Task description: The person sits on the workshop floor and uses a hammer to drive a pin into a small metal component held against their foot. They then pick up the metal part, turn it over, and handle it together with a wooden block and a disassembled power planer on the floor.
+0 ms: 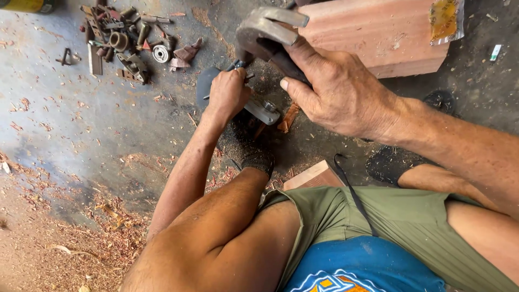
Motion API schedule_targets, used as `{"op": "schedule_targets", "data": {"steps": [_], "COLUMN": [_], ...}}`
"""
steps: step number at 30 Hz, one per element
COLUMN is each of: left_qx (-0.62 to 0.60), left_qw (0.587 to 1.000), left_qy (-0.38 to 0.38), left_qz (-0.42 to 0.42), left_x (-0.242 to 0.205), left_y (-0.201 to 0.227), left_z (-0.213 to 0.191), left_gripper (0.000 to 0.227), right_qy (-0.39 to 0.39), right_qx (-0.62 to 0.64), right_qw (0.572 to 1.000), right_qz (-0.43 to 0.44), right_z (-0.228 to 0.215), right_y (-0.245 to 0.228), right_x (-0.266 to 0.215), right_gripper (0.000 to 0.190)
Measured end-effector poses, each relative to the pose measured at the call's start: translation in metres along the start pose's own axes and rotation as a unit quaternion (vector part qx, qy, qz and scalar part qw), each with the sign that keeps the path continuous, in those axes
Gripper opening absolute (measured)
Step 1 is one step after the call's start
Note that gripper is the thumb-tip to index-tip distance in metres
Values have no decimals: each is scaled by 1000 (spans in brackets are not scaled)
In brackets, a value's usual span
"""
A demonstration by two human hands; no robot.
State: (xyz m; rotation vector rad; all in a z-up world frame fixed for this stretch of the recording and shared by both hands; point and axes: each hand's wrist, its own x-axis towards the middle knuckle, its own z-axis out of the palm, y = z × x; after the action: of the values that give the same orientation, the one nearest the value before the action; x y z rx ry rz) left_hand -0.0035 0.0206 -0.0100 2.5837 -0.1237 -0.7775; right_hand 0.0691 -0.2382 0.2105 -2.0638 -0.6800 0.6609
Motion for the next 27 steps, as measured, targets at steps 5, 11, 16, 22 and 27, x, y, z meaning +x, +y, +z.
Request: {"op": "schedule_targets", "data": {"steps": [5,11,16,22,27], "left_qx": [-63,-444,-608,-605,-621], "left_qw": [998,887,784,791,777], "left_qy": [-2,129,106,95,98], "left_qz": [26,-14,58,17,28], "left_x": [4,14,34,30,28], "left_y": [-10,-4,7,7,5], "left_z": [-13,-33,5,1,1], "left_gripper": [22,42,47,45,48], "right_qy": [24,0,30,-24,-2], "right_qx": [9,13,-5,2,-15], "right_qw": [999,999,999,997,1000], "right_qz": [-23,44,-15,76,23], "right_z": [-4,-4,1,5,7], "right_y": [-1,-5,1,2,8], "right_x": [4,20,29,36,32], "right_gripper": [69,64,57,62,63]}}
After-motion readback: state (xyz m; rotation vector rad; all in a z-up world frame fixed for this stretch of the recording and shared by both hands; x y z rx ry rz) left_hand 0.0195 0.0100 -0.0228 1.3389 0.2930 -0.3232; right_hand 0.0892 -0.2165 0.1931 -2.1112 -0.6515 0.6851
